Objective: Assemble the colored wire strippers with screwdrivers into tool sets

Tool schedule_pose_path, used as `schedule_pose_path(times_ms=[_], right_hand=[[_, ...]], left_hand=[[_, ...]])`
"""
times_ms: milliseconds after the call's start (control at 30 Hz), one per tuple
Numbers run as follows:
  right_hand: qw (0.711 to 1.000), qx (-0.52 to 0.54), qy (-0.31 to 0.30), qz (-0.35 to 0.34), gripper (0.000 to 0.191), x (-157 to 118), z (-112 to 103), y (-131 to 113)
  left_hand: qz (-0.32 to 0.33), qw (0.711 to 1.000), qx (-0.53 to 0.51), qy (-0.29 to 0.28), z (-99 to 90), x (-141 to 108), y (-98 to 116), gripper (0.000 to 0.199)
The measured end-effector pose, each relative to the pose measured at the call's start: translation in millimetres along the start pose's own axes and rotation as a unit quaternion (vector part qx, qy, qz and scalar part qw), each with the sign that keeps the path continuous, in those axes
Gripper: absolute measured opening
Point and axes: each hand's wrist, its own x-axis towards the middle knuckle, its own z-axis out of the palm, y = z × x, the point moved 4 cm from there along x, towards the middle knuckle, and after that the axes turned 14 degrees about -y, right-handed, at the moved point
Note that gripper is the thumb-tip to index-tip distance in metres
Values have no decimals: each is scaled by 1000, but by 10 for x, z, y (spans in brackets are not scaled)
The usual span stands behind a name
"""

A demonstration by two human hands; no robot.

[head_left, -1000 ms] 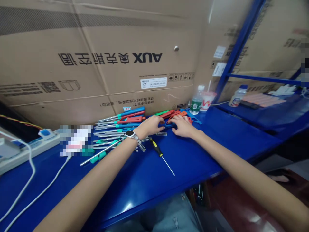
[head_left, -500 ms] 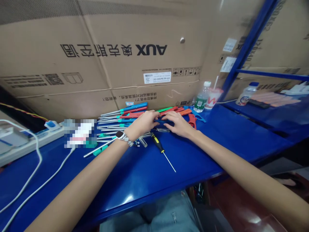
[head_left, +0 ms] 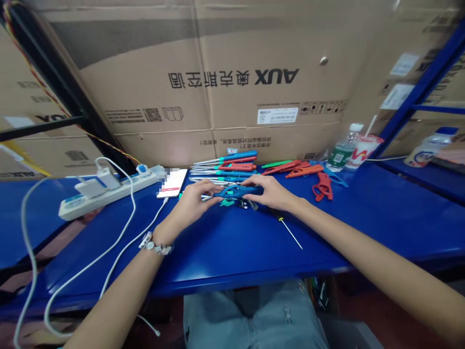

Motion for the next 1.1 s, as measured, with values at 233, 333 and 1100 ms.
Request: schedule_pose_path(times_ms=[233,333,1100], right_hand=[[998,60,-1,31,11,-21,14,-87],[994,57,89,30,10,-2,-83,-96],[963,45,265,26,24,-56,-224,131]], left_hand=[[1,999,-51,4,17,-174,-139,16],[15,998,-64,-4,34,-169,-135,14],[138,979,114,93,-209,218,-158,20]])
